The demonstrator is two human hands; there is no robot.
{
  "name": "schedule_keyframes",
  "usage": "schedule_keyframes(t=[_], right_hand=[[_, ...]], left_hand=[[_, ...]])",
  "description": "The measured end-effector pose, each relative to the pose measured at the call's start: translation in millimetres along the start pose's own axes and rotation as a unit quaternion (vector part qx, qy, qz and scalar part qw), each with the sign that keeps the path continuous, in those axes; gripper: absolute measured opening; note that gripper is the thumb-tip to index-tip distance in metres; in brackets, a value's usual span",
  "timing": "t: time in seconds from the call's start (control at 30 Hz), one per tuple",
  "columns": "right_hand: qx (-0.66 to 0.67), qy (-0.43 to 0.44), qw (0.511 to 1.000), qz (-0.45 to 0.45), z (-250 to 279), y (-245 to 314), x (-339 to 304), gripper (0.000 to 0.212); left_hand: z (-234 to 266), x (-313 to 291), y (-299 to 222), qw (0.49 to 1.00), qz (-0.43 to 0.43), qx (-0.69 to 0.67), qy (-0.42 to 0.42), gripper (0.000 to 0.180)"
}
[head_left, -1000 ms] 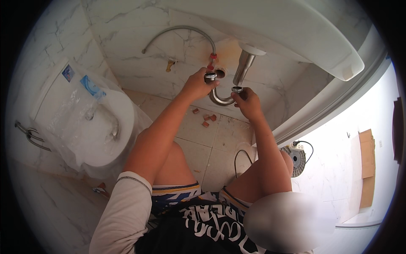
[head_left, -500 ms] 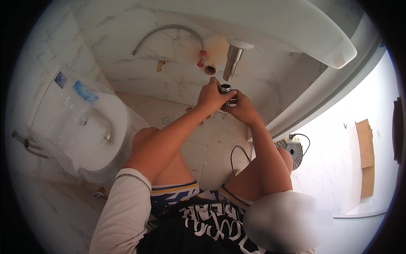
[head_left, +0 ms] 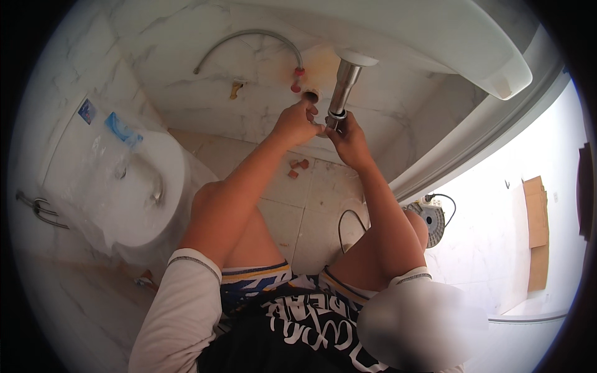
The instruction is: The person uses an angle grinder to smooth the wall around a pipe opening under a sink. They then unpack and assemble a metal P-trap drain pipe, connecting multiple sections together by hand.
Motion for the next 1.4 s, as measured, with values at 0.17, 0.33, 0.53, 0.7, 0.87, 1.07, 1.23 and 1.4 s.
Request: schedule_keyframes(t=[0.17, 0.33, 0.53, 0.7, 0.87, 1.07, 1.23, 1.4], right_hand=[[0.03, 0.033, 0.999, -0.011, 1, 0, 7, 0.035], [0.078, 0.05, 0.996, -0.017, 3, 9, 9, 0.036], [0.086, 0.034, 0.996, -0.011, -1, 17, 8, 0.034], [0.007, -0.04, 0.999, -0.028, 0, 19, 9, 0.037], [-0.005, -0.153, 0.988, -0.014, -12, 18, 5, 0.039], [-0.023, -0.197, 0.98, 0.025, -14, 18, 3, 0.037], [0.082, -0.108, 0.991, -0.016, -12, 18, 15, 0.034], [0.122, -0.119, 0.981, -0.092, -17, 16, 27, 0.029]], left_hand=[[27, 9, 31, 0.992, 0.083, 0.051, -0.085, 0.068], [6, 14, 51, 0.988, 0.133, -0.058, -0.054, 0.066], [-12, 17, 60, 0.988, 0.098, -0.087, -0.087, 0.056], [-14, 12, 58, 0.991, 0.085, -0.038, -0.096, 0.056], [-15, 9, 54, 0.992, 0.04, 0.001, -0.121, 0.052], [-20, 14, 57, 0.989, 0.032, -0.055, -0.134, 0.052], [-23, 9, 55, 0.989, 0.071, -0.042, -0.125, 0.051], [-29, 3, 56, 0.983, 0.092, -0.052, -0.148, 0.053]])
Point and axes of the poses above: each hand's wrist, its own x-axis towards the middle knuckle, its own z-axis out of the back of the hand, y = z × x, the point moved 4 cm from there along x, towards the middle knuckle, and after that the axes turned 9 degrees about -z, right-handed, at the moved point
